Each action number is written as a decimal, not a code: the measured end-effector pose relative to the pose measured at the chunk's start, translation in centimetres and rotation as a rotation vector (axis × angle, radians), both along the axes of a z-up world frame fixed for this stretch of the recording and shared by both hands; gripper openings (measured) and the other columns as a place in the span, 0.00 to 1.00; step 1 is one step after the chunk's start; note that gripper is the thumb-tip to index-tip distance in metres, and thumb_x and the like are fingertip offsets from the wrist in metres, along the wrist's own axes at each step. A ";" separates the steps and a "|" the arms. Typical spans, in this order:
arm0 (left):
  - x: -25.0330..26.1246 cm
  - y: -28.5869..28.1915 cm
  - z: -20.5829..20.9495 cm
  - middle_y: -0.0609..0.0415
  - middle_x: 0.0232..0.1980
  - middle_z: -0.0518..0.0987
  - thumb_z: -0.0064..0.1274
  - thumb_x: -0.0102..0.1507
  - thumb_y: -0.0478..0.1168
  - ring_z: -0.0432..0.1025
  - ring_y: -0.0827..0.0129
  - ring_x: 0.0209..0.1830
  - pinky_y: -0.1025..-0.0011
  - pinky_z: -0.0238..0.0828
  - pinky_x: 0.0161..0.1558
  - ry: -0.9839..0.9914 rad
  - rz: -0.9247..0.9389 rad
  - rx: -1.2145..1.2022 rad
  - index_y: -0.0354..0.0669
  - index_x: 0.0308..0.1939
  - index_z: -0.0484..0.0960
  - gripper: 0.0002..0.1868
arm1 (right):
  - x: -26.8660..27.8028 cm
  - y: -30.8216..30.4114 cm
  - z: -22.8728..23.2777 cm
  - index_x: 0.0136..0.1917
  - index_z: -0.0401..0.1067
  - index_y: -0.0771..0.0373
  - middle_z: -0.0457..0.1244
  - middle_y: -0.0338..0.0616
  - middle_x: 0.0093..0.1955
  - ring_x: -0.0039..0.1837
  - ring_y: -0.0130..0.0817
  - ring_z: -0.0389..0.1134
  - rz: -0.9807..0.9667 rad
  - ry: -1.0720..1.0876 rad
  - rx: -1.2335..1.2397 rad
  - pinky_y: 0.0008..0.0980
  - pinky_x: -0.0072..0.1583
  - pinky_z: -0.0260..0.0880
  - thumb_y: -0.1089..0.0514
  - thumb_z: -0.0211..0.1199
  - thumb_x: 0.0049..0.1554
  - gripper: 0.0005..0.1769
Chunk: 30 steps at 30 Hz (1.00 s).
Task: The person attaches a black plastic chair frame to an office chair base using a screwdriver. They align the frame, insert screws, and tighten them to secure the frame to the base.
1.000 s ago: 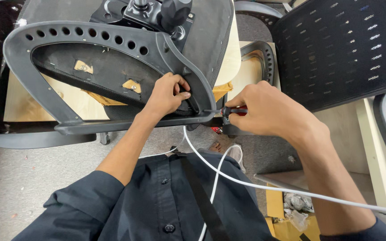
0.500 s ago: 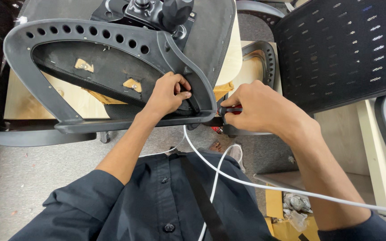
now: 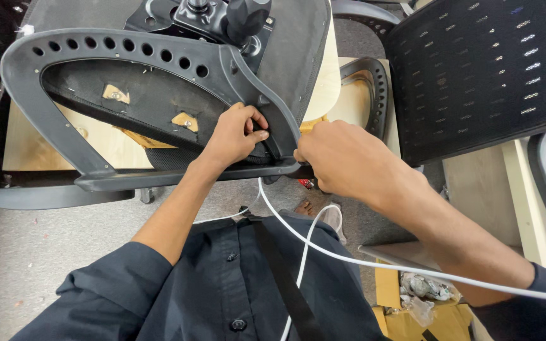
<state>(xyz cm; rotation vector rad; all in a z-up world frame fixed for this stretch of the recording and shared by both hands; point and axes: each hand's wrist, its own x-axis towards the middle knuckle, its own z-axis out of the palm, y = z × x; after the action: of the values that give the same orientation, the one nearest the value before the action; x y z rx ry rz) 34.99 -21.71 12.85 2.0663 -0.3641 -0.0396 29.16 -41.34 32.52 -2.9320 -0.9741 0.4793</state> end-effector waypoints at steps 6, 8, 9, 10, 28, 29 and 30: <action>0.1 0.0 0.1 0.55 0.31 0.68 0.69 0.54 0.35 0.67 0.66 0.31 0.67 0.67 0.38 0.016 0.013 0.023 0.41 0.37 0.85 0.10 | 0.9 -0.7 1.5 0.47 0.81 0.66 0.70 0.58 0.40 0.44 0.55 0.73 -0.107 0.116 0.226 0.44 0.51 0.73 0.62 0.65 0.43 0.16; 0.1 0.0 0.1 0.55 0.31 0.68 0.69 0.53 0.35 0.67 0.66 0.31 0.67 0.68 0.38 0.012 0.011 0.029 0.41 0.37 0.86 0.10 | 0.6 -0.7 1.7 0.48 0.81 0.67 0.70 0.60 0.39 0.44 0.55 0.73 -0.177 0.162 0.199 0.43 0.53 0.73 0.59 0.65 0.45 0.17; 0.2 0.0 0.1 0.55 0.31 0.68 0.69 0.53 0.35 0.67 0.66 0.31 0.67 0.68 0.38 0.009 0.012 0.031 0.42 0.37 0.86 0.10 | 0.5 -0.6 1.8 0.48 0.80 0.68 0.70 0.61 0.38 0.44 0.55 0.74 -0.210 0.184 0.185 0.42 0.53 0.73 0.57 0.64 0.46 0.17; 0.2 -0.1 0.1 0.55 0.31 0.69 0.69 0.53 0.35 0.67 0.66 0.31 0.67 0.68 0.39 0.009 0.010 0.029 0.41 0.37 0.86 0.10 | 0.4 -0.5 1.8 0.49 0.80 0.67 0.70 0.62 0.39 0.44 0.55 0.74 -0.269 0.187 0.174 0.42 0.53 0.73 0.56 0.64 0.47 0.18; 0.0 -0.1 0.4 0.56 0.32 0.67 0.68 0.54 0.35 0.66 0.68 0.31 0.68 0.67 0.38 0.053 0.019 0.015 0.41 0.37 0.85 0.09 | 0.0 -0.1 3.0 0.50 0.81 0.64 0.68 0.61 0.35 0.38 0.56 0.71 -0.196 0.220 0.174 0.44 0.48 0.70 0.63 0.59 0.48 0.17; 0.0 -0.1 0.4 0.56 0.31 0.67 0.68 0.54 0.35 0.66 0.68 0.31 0.68 0.67 0.38 0.058 0.019 0.018 0.42 0.37 0.85 0.09 | 0.0 -0.3 2.9 0.49 0.81 0.64 0.69 0.60 0.36 0.40 0.56 0.71 -0.159 0.212 0.176 0.45 0.49 0.70 0.64 0.59 0.49 0.15; 0.1 0.0 0.4 0.56 0.31 0.67 0.68 0.54 0.35 0.66 0.67 0.31 0.68 0.67 0.38 0.063 0.019 0.021 0.42 0.37 0.85 0.09 | 0.0 -0.4 2.8 0.48 0.81 0.65 0.69 0.60 0.37 0.41 0.56 0.71 -0.123 0.205 0.178 0.46 0.50 0.70 0.64 0.60 0.49 0.14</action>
<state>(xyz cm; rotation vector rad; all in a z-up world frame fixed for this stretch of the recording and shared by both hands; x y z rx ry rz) 35.05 -21.75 13.23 2.0840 -0.3062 -0.0968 29.17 -41.77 35.33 -2.6996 -0.7651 0.6357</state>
